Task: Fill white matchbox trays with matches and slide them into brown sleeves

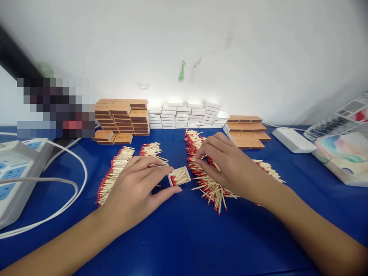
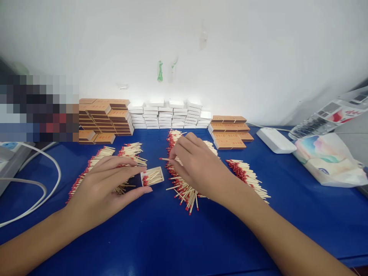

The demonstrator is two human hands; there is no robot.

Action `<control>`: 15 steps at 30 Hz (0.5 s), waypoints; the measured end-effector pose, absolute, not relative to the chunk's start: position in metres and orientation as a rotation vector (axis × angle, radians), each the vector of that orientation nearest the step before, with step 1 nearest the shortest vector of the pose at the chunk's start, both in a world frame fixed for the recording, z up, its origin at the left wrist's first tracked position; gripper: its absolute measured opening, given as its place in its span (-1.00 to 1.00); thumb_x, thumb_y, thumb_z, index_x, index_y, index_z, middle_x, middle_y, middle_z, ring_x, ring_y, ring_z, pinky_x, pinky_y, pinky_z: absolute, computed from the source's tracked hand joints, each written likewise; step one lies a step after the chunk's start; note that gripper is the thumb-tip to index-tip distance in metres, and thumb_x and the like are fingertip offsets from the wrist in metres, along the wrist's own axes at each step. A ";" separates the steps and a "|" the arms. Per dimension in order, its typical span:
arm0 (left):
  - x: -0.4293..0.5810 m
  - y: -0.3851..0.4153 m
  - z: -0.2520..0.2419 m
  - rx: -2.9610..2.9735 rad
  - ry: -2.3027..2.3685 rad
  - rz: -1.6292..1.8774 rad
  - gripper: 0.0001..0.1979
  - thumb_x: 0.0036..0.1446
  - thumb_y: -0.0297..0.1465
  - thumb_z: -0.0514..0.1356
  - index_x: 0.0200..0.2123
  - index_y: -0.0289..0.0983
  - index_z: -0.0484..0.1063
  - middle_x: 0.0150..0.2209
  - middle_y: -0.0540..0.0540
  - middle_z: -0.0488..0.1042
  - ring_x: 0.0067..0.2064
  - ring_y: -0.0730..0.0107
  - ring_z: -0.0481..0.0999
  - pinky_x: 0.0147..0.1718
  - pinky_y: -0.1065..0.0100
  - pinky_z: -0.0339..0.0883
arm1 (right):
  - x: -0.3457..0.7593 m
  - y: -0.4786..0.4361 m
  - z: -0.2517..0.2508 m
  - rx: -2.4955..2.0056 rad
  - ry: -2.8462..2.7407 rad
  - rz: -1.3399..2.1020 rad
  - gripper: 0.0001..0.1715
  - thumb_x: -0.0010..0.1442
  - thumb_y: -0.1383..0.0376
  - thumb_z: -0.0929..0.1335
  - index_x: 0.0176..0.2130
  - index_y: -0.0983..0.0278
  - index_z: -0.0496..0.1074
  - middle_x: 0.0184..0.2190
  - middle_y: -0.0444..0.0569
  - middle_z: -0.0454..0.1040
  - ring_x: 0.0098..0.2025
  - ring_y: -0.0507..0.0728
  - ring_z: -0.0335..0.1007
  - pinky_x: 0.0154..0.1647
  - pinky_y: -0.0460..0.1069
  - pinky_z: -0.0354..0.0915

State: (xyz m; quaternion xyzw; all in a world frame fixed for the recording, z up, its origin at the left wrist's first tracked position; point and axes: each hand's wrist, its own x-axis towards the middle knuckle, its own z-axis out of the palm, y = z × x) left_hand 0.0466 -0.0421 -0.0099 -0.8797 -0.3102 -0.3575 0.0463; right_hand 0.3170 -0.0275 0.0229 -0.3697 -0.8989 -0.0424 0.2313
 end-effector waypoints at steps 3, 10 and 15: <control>0.047 -0.042 -0.010 -2.685 -0.951 -1.096 -0.66 0.22 -0.21 0.43 -0.02 -0.24 0.56 -0.13 -0.14 0.67 -0.05 0.15 0.63 -0.01 0.07 0.52 | 0.306 -0.036 0.023 -0.936 -2.497 -0.181 -0.85 0.46 0.37 0.28 -0.19 0.24 0.43 -0.22 0.09 0.51 -0.14 0.25 0.30 -0.06 0.17 0.29; 0.051 -0.045 -0.008 -2.668 -0.945 -1.109 -0.67 0.20 -0.24 0.45 -0.04 -0.26 0.57 -0.15 -0.13 0.68 -0.05 0.13 0.64 0.00 0.05 0.50 | 0.298 -0.044 0.017 -0.922 -2.622 -0.422 -0.79 0.42 0.43 0.27 -0.20 0.29 0.49 -0.21 0.15 0.50 -0.12 0.28 0.30 -0.03 0.19 0.31; 0.053 -0.046 -0.008 -2.675 -0.924 -1.127 -0.67 0.20 -0.23 0.45 -0.06 -0.29 0.58 -0.18 -0.14 0.68 -0.07 0.11 0.64 -0.03 0.03 0.52 | 0.297 -0.047 0.016 -0.873 -2.597 -0.500 -0.83 0.39 0.46 0.31 -0.21 0.31 0.50 -0.21 0.13 0.49 -0.12 0.26 0.31 -0.04 0.16 0.34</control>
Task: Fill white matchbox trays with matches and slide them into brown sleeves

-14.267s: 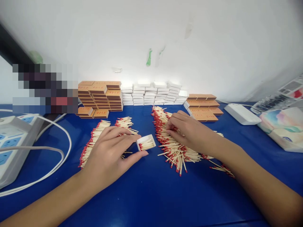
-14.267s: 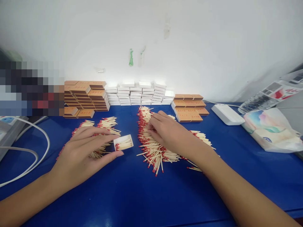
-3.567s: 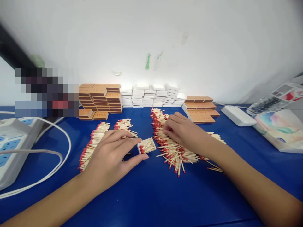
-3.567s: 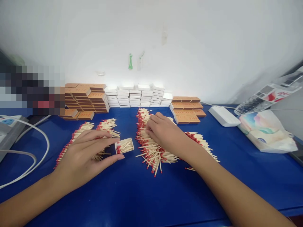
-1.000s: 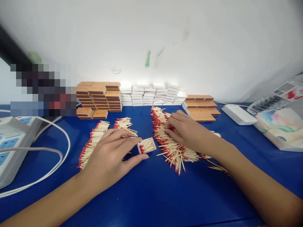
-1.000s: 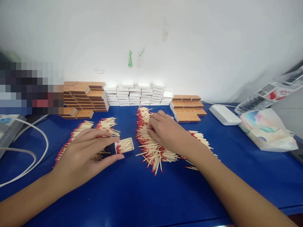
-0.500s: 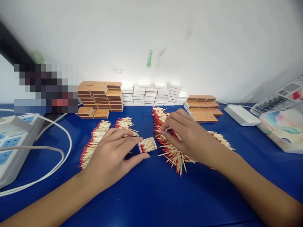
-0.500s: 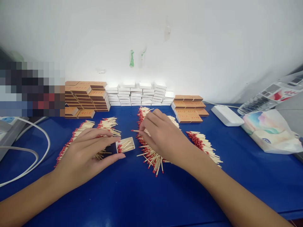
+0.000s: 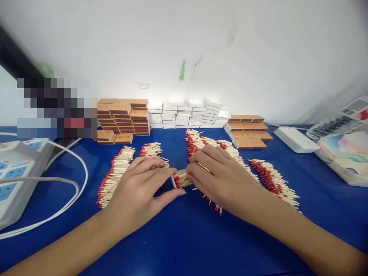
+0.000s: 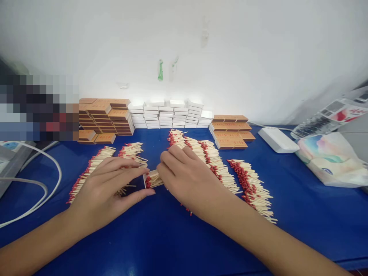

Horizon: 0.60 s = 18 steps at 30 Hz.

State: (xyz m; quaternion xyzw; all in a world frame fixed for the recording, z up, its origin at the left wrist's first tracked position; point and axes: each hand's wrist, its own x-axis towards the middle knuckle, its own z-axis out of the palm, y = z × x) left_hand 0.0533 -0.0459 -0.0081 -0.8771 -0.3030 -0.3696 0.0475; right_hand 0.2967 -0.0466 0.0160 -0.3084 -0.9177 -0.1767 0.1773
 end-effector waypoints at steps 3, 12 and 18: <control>0.054 -0.046 -0.008 -2.676 -0.922 -1.134 -0.66 0.19 -0.23 0.45 -0.06 -0.30 0.59 -0.19 -0.15 0.68 -0.07 0.09 0.65 -0.03 0.03 0.52 | 0.295 -0.047 0.016 -0.827 -2.580 -0.428 -0.86 0.38 0.46 0.33 -0.21 0.33 0.50 -0.24 0.12 0.49 -0.14 0.23 0.31 -0.07 0.13 0.33; 0.050 -0.046 -0.008 -2.669 -0.949 -1.115 -0.66 0.21 -0.22 0.44 -0.03 -0.25 0.57 -0.17 -0.11 0.68 -0.06 0.15 0.63 -0.01 0.07 0.49 | 0.327 -0.017 0.015 -0.963 -2.430 -0.194 -0.87 0.43 0.40 0.32 -0.19 0.29 0.47 -0.31 0.04 0.48 -0.23 0.20 0.26 -0.18 0.11 0.26; 0.047 -0.045 -0.010 -2.676 -0.954 -1.105 -0.67 0.22 -0.21 0.43 -0.02 -0.24 0.56 -0.16 -0.11 0.68 -0.05 0.15 0.62 0.01 0.06 0.47 | 0.348 -0.001 0.001 -1.105 -2.525 -0.062 -0.86 0.42 0.37 0.35 -0.22 0.27 0.51 -0.30 0.04 0.48 -0.19 0.22 0.27 -0.18 0.11 0.25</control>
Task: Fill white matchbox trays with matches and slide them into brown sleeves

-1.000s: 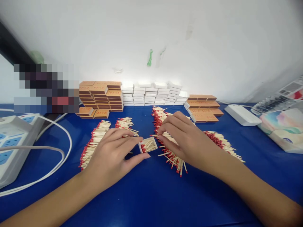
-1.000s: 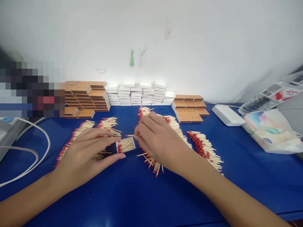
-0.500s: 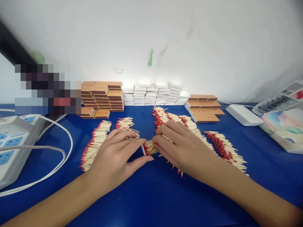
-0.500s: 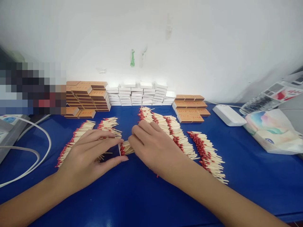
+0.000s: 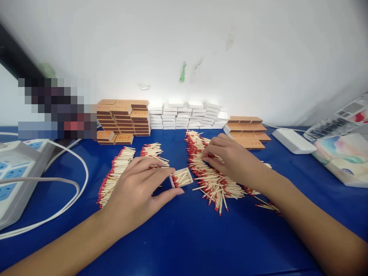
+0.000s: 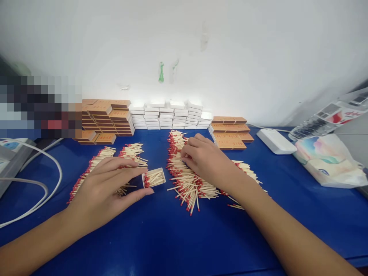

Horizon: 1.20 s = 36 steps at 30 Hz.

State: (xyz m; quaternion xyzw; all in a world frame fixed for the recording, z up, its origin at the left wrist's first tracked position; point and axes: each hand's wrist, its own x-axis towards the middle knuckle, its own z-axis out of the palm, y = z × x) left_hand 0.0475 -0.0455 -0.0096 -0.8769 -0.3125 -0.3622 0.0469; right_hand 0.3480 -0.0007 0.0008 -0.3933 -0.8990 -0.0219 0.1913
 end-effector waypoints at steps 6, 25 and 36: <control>0.048 -0.046 -0.010 -2.677 -0.956 -1.096 -0.66 0.21 -0.21 0.43 -0.02 -0.24 0.56 -0.17 -0.12 0.67 -0.05 0.13 0.62 0.01 0.05 0.48 | 0.343 -0.002 -0.003 -1.135 -2.557 0.014 -0.79 0.44 0.34 0.31 -0.26 0.26 0.50 -0.29 0.05 0.48 -0.17 0.22 0.28 -0.13 0.13 0.26; 0.047 -0.046 -0.010 -2.698 -0.960 -1.083 -0.67 0.21 -0.22 0.44 -0.03 -0.25 0.56 -0.15 -0.13 0.66 -0.04 0.14 0.62 0.01 0.06 0.48 | 0.335 -0.006 0.003 -1.177 -2.573 0.141 -0.77 0.47 0.33 0.28 -0.28 0.26 0.40 -0.28 0.03 0.47 -0.15 0.21 0.29 -0.10 0.11 0.24; 0.047 -0.045 -0.010 -2.682 -0.947 -1.084 -0.67 0.22 -0.21 0.43 -0.02 -0.24 0.57 -0.14 -0.14 0.66 -0.04 0.14 0.63 0.00 0.07 0.49 | 0.334 -0.007 0.004 -1.171 -2.571 0.146 -0.78 0.47 0.33 0.27 -0.25 0.25 0.43 -0.27 0.05 0.49 -0.17 0.21 0.27 -0.09 0.14 0.23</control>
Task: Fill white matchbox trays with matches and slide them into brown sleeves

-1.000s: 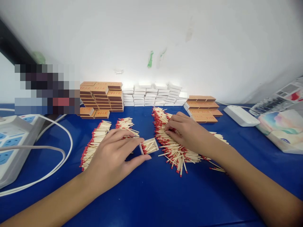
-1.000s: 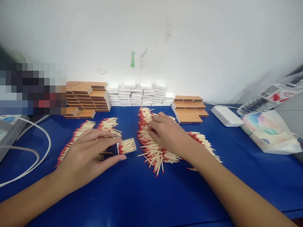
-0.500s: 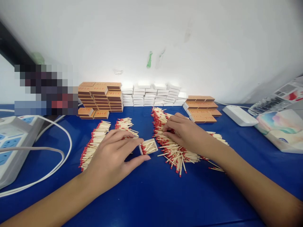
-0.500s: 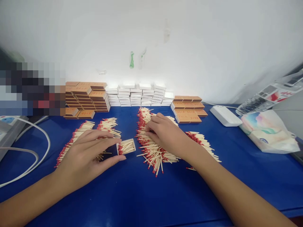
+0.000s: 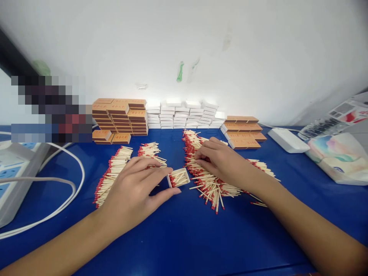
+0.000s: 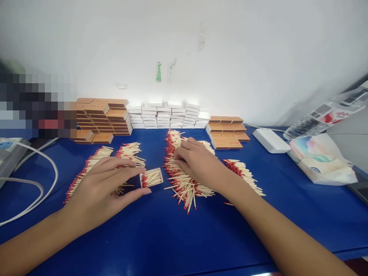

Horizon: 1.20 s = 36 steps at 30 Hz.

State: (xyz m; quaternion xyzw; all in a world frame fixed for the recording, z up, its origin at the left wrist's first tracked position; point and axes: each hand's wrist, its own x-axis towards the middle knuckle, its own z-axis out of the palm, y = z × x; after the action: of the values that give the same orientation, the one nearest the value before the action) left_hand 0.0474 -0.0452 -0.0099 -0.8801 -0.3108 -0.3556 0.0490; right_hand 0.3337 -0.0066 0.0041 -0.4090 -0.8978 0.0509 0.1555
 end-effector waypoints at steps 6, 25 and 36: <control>0.047 -0.045 -0.010 -2.682 -0.944 -1.069 -0.67 0.23 -0.21 0.42 -0.02 -0.23 0.57 -0.13 -0.14 0.66 -0.03 0.14 0.63 0.00 0.09 0.49 | 0.334 -0.007 0.005 -1.189 -2.565 0.154 -0.78 0.46 0.34 0.29 -0.29 0.24 0.38 -0.29 0.02 0.47 -0.17 0.20 0.27 -0.09 0.11 0.22; 0.047 -0.044 -0.010 -2.680 -0.933 -1.073 -0.66 0.24 -0.22 0.42 0.01 -0.23 0.56 -0.13 -0.13 0.66 -0.04 0.16 0.62 -0.01 0.08 0.50 | 0.334 -0.006 0.006 -1.185 -2.596 0.113 -0.74 0.47 0.32 0.26 -0.30 0.23 0.37 -0.31 0.05 0.46 -0.20 0.21 0.27 -0.13 0.11 0.23; 0.047 -0.044 -0.009 -2.681 -0.936 -1.068 -0.67 0.23 -0.21 0.42 -0.01 -0.23 0.56 -0.13 -0.14 0.67 -0.04 0.14 0.62 0.00 0.08 0.49 | 0.334 -0.005 0.003 -1.205 -2.606 0.084 -0.75 0.48 0.30 0.27 -0.29 0.24 0.37 -0.29 0.05 0.47 -0.17 0.21 0.26 -0.12 0.11 0.24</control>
State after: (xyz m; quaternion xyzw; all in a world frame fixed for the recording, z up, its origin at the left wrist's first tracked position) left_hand 0.0472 -0.0442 -0.0094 -0.8825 -0.3081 -0.3513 0.0538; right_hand 0.3339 -0.0050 0.0034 -0.4158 -0.8990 0.0288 0.1341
